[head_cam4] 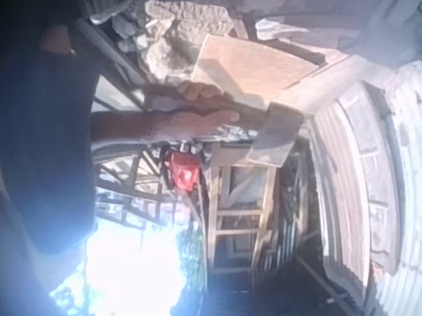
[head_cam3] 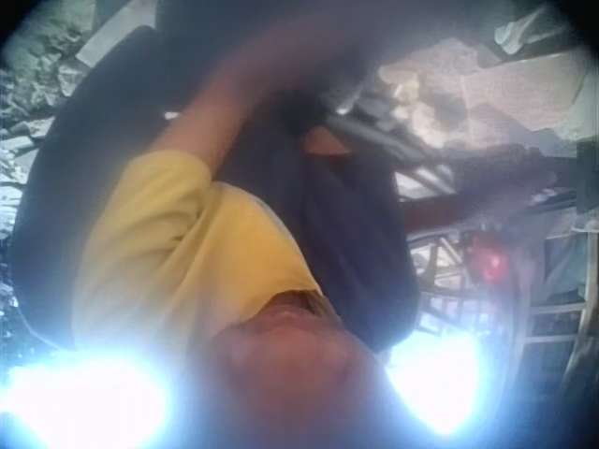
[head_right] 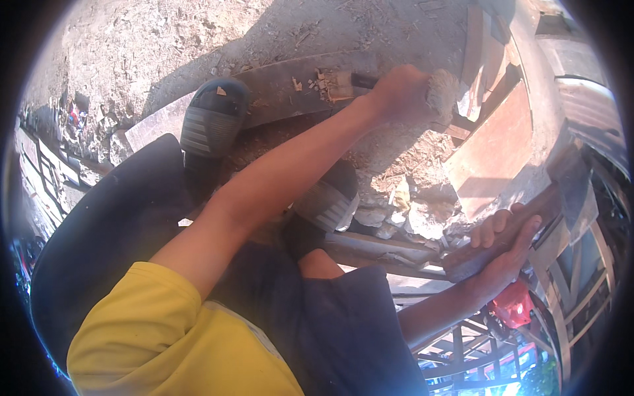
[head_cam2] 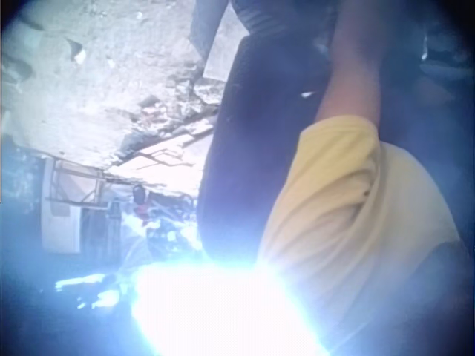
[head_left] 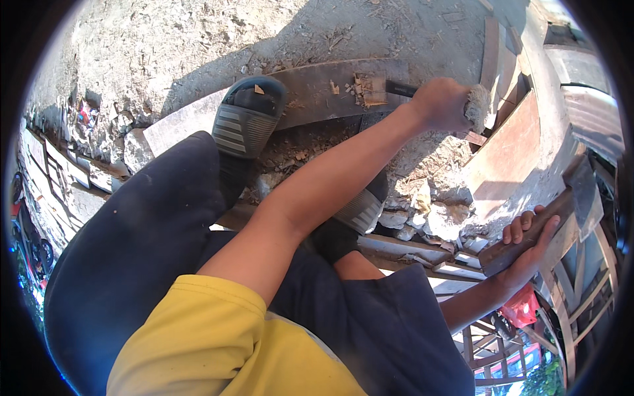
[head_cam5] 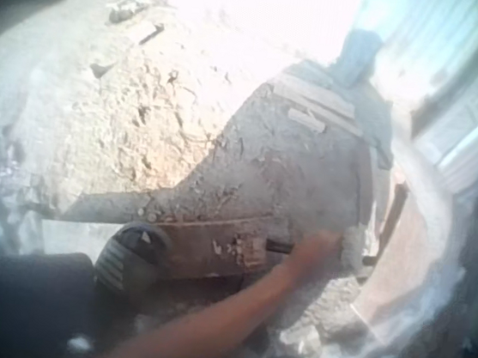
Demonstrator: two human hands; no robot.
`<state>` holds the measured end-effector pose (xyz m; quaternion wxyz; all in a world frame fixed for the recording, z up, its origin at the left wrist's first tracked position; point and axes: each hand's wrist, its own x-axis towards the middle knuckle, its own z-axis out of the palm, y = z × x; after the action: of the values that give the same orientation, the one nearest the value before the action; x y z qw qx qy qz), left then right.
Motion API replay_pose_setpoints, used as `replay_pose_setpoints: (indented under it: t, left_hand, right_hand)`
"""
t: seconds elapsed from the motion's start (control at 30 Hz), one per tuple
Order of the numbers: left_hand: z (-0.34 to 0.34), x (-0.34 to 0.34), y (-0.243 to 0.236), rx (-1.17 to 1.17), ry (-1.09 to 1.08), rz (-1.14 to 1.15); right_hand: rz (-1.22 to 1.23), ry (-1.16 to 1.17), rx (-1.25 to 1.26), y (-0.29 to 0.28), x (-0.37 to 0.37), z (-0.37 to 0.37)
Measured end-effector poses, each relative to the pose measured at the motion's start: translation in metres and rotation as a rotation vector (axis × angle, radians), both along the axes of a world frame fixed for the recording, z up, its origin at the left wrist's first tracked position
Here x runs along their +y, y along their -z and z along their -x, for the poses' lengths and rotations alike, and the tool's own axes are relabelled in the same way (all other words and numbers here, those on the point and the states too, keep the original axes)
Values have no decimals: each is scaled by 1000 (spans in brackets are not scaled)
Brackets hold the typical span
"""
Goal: The person uses a chisel and hammer to carve a rectangular piece of wood. They repeatedly strike the chisel to remove wood chips, then clear the debris with a brush and their hand.
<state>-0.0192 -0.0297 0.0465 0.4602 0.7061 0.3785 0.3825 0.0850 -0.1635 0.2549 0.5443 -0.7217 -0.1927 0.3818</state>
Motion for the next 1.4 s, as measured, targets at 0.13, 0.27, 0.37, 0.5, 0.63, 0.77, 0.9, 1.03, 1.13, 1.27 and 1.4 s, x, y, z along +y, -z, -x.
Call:
replay_pose_setpoints:
  t: [0.13,0.27,0.37,0.5,0.63,0.77,0.9,1.03,1.13,1.27,1.4]
  left_hand:
    - [-2,1,6,44,-21,27]
    - [-2,1,7,22,-63,-29]
    - [-1,2,18,-5,-72,-18]
    - [-4,2,7,0,-56,37]
    - [-6,0,14,27,-38,-18]
    - [-3,5,3,5,-5,28]
    - [-3,4,10,65,-5,46]
    - [-16,4,7,130,-7,80]
    - [-24,6,-2,152,30,106]
    - [-19,11,1,164,-8,88]
    - [-27,12,13,189,-11,86]
  right_hand:
    - [-32,42,-183,35,27,30]
    - [492,-359,-279,46,18,44]
    - [479,-366,-225,24,19,42]
    - [123,-131,-195,-18,22,39]
    - [-115,44,-187,3,37,48]
    - [486,-274,-166,56,26,36]
    - [544,-306,-87,34,23,18]
    - [269,-81,-42,4,22,1]
    - [17,40,38,9,34,-13]
    - [444,-182,-85,65,37,1]
    - [536,-330,-18,68,32,-13]
